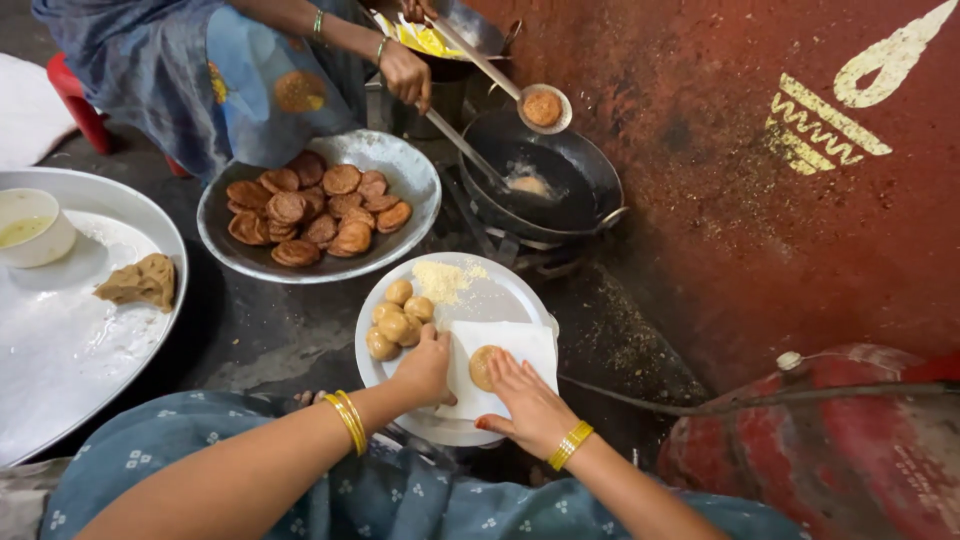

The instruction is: Shaping portions of dough into flat rounds and placing them on paper for frying.

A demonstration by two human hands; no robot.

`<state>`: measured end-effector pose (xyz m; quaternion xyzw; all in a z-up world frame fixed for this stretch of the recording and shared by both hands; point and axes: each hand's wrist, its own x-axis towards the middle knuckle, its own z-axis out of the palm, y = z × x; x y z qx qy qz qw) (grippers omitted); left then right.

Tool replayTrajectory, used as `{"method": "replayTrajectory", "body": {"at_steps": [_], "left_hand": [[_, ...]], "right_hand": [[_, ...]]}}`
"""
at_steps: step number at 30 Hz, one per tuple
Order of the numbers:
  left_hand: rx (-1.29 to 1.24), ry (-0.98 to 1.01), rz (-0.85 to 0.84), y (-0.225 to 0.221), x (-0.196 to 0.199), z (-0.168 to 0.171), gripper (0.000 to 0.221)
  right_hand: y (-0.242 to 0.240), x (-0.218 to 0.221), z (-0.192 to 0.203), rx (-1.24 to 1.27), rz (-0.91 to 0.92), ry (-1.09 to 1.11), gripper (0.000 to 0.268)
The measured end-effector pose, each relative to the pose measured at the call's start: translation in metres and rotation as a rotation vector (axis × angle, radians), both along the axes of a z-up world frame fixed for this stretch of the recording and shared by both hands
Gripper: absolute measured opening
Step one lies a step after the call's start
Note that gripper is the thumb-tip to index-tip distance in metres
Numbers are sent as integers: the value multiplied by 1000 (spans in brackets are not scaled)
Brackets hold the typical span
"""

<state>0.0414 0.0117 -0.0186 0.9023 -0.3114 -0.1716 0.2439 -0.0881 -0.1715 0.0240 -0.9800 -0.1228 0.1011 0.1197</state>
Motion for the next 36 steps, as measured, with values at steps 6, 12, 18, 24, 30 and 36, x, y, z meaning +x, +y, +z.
{"method": "replayTrajectory", "body": {"at_steps": [6, 12, 18, 24, 30, 36], "left_hand": [[-19, 10, 5, 0, 0, -3, 105], [0, -24, -7, -4, 1, -9, 99], [-1, 16, 18, -5, 4, -13, 96], [71, 35, 7, 1, -3, 15, 110], [80, 18, 0, 1, -3, 13, 118], [85, 40, 14, 4, -5, 22, 117]], "right_hand": [[4, 25, 5, 5, -17, 2, 93], [8, 40, -31, -36, 136, -107, 88], [43, -7, 5, -35, 131, -68, 97], [29, -25, 14, 104, 80, -87, 97], [9, -12, -3, 23, -24, -7, 95], [-6, 5, -5, -18, -37, 89, 97]]}}
